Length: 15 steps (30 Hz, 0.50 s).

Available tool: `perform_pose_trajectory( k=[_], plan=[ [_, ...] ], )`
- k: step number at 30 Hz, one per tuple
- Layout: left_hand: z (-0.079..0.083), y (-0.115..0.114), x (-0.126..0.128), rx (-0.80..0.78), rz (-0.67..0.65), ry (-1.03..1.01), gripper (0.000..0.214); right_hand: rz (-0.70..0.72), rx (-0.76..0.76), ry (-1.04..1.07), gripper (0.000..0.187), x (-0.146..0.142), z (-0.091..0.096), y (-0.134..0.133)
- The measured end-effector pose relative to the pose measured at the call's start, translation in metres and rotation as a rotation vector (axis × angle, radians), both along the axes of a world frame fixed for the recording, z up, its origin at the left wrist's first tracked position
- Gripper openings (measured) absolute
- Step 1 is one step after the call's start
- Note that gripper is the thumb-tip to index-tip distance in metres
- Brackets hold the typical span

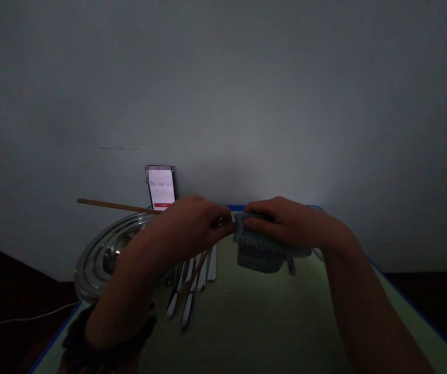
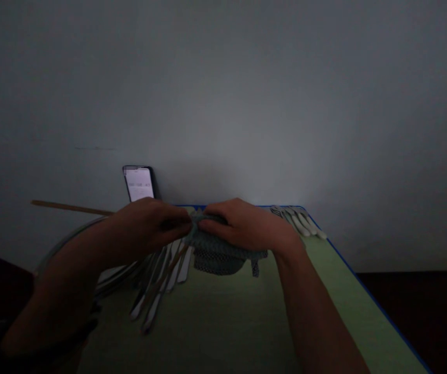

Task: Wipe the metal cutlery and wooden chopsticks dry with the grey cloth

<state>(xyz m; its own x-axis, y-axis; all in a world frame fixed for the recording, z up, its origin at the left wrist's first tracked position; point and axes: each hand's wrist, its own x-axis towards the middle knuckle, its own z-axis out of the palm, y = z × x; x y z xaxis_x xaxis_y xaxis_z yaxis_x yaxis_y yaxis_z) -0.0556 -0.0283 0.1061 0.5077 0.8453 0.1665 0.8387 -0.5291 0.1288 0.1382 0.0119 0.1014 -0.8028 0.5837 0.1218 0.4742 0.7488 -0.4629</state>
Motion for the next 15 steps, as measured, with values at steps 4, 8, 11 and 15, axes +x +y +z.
perform_pose_trajectory(
  k=[4, 8, 11, 15],
  plan=[
    [0.000, 0.000, -0.009, -0.007, 0.004, -0.070, 0.032, -0.041, 0.003, 0.020, 0.030, 0.018, -0.001, 0.009],
    [0.004, -0.002, -0.028, -0.010, 0.085, -0.089, 0.034, -0.186, 0.099, 0.121, 0.034, 0.031, -0.004, 0.016],
    [0.007, -0.003, -0.037, 0.000, 0.101, -0.073, 0.035, -0.265, 0.218, 0.269, 0.033, 0.029, -0.002, 0.017],
    [0.008, -0.006, -0.035, -0.083, 0.090, -0.056, 0.038, -0.414, 0.357, 0.507, 0.034, 0.023, 0.003, 0.012]
  ],
)
